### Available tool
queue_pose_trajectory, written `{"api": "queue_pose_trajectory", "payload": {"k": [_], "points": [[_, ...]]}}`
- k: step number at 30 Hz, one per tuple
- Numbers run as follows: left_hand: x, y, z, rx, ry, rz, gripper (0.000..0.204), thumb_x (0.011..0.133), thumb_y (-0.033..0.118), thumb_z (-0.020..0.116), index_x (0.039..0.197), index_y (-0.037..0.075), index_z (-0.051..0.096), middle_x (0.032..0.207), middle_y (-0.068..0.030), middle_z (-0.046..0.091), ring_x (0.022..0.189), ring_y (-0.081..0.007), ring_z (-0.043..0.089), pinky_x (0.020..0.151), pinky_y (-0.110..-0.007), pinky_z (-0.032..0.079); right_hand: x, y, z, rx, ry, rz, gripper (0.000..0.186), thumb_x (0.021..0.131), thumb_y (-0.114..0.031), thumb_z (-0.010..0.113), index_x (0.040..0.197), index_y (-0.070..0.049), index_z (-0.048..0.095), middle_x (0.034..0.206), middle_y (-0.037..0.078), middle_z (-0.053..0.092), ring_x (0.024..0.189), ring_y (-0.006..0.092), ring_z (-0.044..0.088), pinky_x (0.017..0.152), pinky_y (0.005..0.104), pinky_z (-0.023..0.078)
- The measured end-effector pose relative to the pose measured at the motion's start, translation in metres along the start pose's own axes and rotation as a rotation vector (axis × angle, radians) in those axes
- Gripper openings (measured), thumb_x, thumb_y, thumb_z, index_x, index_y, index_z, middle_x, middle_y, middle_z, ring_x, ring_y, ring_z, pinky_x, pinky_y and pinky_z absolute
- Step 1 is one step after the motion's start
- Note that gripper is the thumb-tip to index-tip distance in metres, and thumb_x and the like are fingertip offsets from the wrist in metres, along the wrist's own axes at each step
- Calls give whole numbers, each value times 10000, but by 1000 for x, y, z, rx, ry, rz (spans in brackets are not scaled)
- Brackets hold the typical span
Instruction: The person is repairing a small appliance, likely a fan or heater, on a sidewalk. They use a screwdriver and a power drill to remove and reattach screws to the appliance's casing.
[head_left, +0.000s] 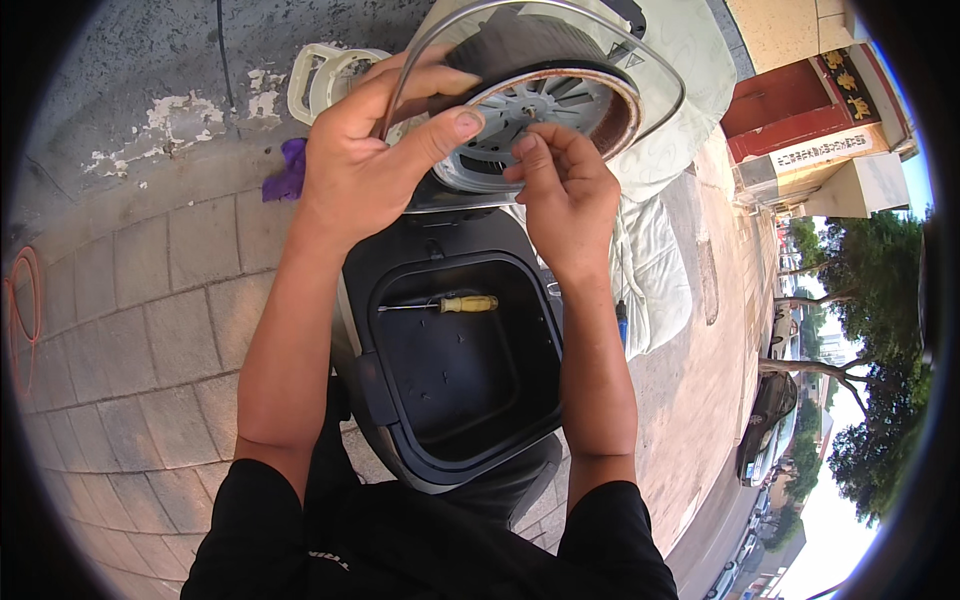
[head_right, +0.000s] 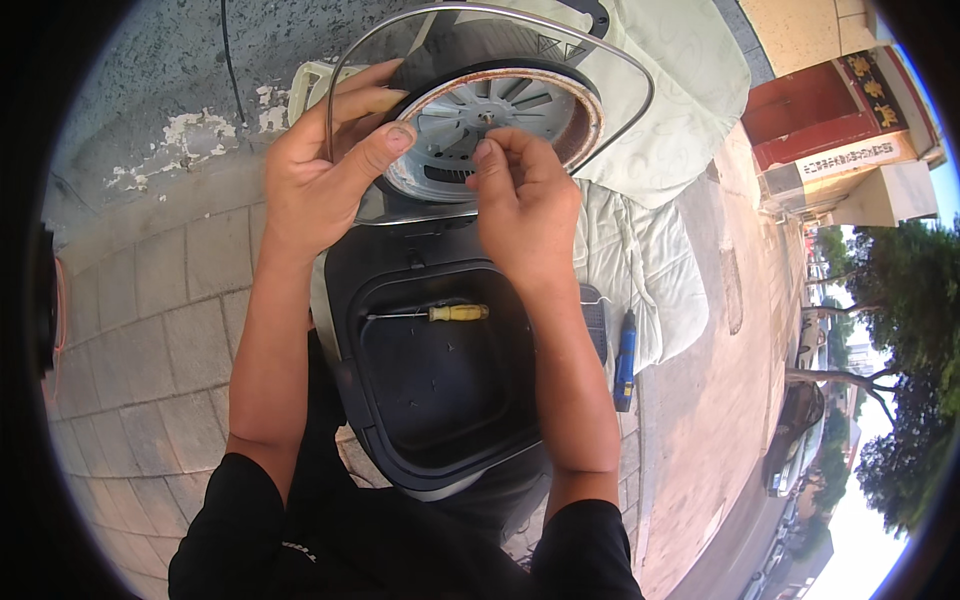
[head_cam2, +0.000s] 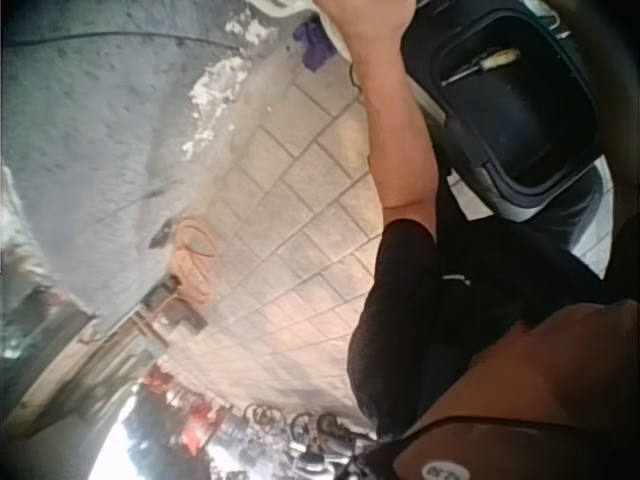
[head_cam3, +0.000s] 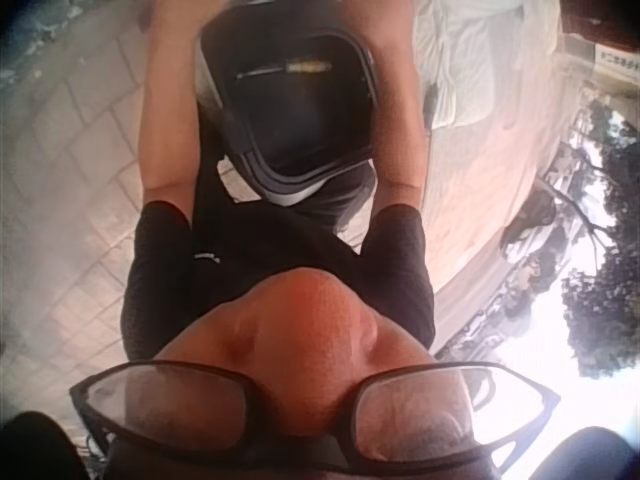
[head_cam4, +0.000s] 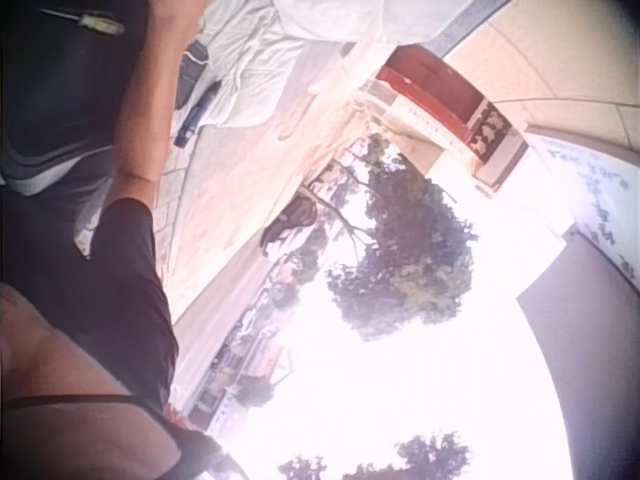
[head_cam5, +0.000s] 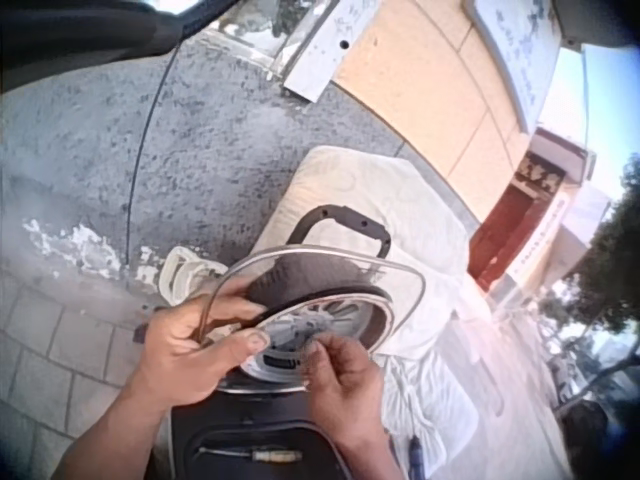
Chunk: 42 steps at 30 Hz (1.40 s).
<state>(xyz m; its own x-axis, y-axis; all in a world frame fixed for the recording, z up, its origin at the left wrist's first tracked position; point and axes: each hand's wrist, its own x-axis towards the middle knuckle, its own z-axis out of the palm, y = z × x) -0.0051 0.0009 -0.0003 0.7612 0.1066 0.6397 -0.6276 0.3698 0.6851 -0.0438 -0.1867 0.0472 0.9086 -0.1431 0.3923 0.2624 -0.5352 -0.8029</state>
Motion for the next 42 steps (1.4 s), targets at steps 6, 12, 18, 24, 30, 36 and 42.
{"api": "queue_pose_trajectory", "payload": {"k": [6,12,18,24,30,36,42], "points": [[0,0,-1,-13,-3,9,324,914,113,854,1205,-2,770,1379,-198,665,1265,-259,679,1079,-383,559,6,6,16,260,98,-71,199,1082,-131,641,1175,41,677,945,69,740,773,110,717,666,246,572],[1,0,0,-2,-11,6,321,913,98,851,1205,-5,767,1361,-195,672,1280,-260,671,1088,-385,554,7,8,20,158,131,-98,187,1090,-138,630,1167,25,680,923,63,732,738,101,703,651,250,564],[1,1,-1,7,-35,20,318,928,75,830,1221,-19,747,1392,-208,655,1251,-252,678,1064,-373,561,5,10,22,69,170,-123,208,1087,-158,639,1167,30,677,881,75,732,715,101,696,654,258,561],[1,1,-1,27,-25,18,320,928,80,831,1222,-16,746,1390,-198,659,1251,-246,679,1063,-368,561,2,14,23,-157,246,-209,192,1060,-153,670,1108,32,692,836,127,727,691,196,709,641,327,564],[1,1,-1,-5,-9,10,323,917,100,847,1207,-12,760,1380,-188,667,1254,-246,688,1078,-371,561,3,3,26,-466,310,-443,148,982,-117,732,1054,7,696,827,169,718,668,326,708,606,407,572],[0,2,0,-3,-11,2,320,918,86,843,1208,-17,756,1380,-189,665,1251,-245,688,1075,-369,563,6,6,25,-501,343,-524,138,952,-103,753,1026,-9,684,843,152,720,656,326,710,568,425,570],[1,1,-1,-12,-14,17,329,919,90,845,1211,-26,750,1378,-187,666,1245,-242,688,1068,-377,569,6,7,26,-542,355,-553,154,937,-93,764,1037,-15,677,834,148,712,644,327,702,556,423,563]]}}
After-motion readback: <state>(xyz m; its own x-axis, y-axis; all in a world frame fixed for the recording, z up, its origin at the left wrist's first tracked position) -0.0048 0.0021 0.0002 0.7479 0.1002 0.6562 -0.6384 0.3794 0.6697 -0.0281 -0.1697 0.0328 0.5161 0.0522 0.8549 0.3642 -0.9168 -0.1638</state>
